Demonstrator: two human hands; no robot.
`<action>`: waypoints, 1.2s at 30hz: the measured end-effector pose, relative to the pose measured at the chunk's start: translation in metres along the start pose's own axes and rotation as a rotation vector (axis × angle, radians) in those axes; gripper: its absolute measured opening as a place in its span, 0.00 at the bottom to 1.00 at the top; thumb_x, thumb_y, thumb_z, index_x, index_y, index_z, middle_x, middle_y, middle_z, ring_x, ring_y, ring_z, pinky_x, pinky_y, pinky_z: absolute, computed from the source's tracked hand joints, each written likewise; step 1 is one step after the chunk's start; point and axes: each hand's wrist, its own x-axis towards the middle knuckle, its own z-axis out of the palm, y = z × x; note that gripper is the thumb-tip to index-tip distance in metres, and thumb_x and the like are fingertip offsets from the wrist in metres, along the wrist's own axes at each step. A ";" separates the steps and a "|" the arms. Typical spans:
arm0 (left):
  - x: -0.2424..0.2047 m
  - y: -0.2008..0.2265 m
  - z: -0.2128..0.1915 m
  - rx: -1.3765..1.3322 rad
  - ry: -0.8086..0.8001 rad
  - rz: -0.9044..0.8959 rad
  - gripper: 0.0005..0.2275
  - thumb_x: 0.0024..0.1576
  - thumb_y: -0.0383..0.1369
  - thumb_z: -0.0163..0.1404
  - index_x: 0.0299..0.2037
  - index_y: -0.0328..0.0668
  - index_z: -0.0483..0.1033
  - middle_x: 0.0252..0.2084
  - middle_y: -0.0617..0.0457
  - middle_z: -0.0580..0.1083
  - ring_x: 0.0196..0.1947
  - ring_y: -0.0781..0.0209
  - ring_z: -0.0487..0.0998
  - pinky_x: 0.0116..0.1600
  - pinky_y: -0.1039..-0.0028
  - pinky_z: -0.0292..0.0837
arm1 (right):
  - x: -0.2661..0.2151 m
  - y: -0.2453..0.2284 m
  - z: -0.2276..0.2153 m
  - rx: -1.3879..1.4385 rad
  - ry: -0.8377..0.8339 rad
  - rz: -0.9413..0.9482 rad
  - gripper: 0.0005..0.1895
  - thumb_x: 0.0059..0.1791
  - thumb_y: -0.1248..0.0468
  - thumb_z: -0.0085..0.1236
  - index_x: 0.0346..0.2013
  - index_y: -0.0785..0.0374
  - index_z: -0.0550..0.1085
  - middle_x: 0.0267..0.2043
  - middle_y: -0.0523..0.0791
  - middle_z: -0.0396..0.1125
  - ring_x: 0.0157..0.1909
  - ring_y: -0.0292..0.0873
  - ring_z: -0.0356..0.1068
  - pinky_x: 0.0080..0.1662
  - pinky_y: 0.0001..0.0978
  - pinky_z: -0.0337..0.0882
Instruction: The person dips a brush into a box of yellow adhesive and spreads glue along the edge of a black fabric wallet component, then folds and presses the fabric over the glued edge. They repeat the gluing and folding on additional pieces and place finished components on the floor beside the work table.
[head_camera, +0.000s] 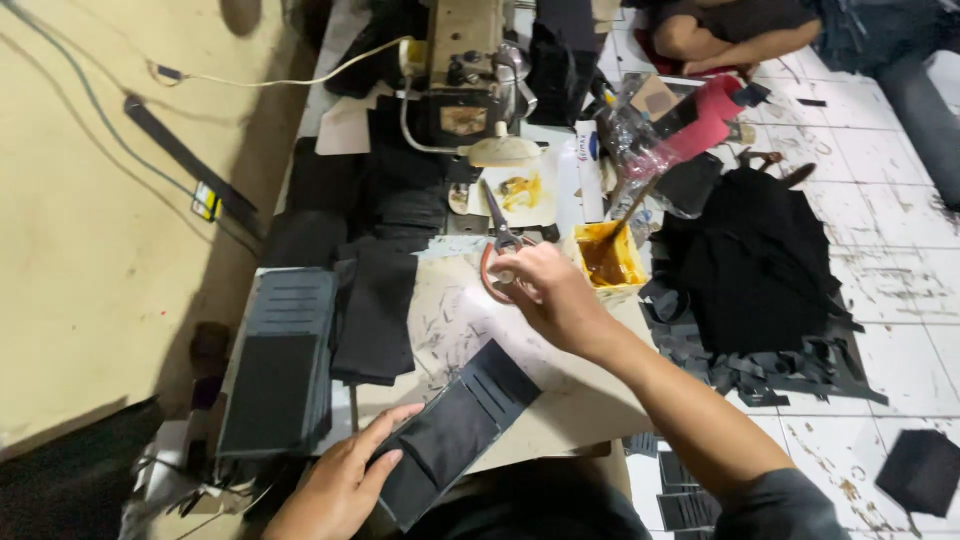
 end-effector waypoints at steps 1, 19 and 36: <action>0.006 0.000 -0.003 0.003 -0.017 0.012 0.26 0.58 0.29 0.47 0.68 0.60 0.64 0.67 0.62 0.74 0.62 0.60 0.80 0.62 0.67 0.72 | -0.004 0.002 -0.023 -0.013 0.006 0.016 0.16 0.45 0.73 0.59 0.47 0.59 0.75 0.39 0.43 0.71 0.39 0.44 0.63 0.42 0.35 0.67; 0.062 0.006 0.018 0.244 0.388 0.056 0.14 0.56 0.42 0.54 0.50 0.52 0.78 0.43 0.58 0.77 0.44 0.59 0.77 0.51 0.69 0.72 | -0.025 0.083 -0.069 -0.360 -0.020 0.232 0.05 0.51 0.67 0.57 0.39 0.58 0.80 0.31 0.44 0.72 0.36 0.43 0.65 0.40 0.35 0.69; 0.064 0.005 0.047 0.463 0.714 0.197 0.15 0.53 0.39 0.56 0.49 0.48 0.80 0.50 0.55 0.74 0.53 0.50 0.69 0.59 0.61 0.63 | -0.017 0.064 -0.115 0.193 -0.107 0.636 0.08 0.51 0.73 0.58 0.43 0.66 0.80 0.22 0.41 0.63 0.21 0.33 0.50 0.25 0.25 0.49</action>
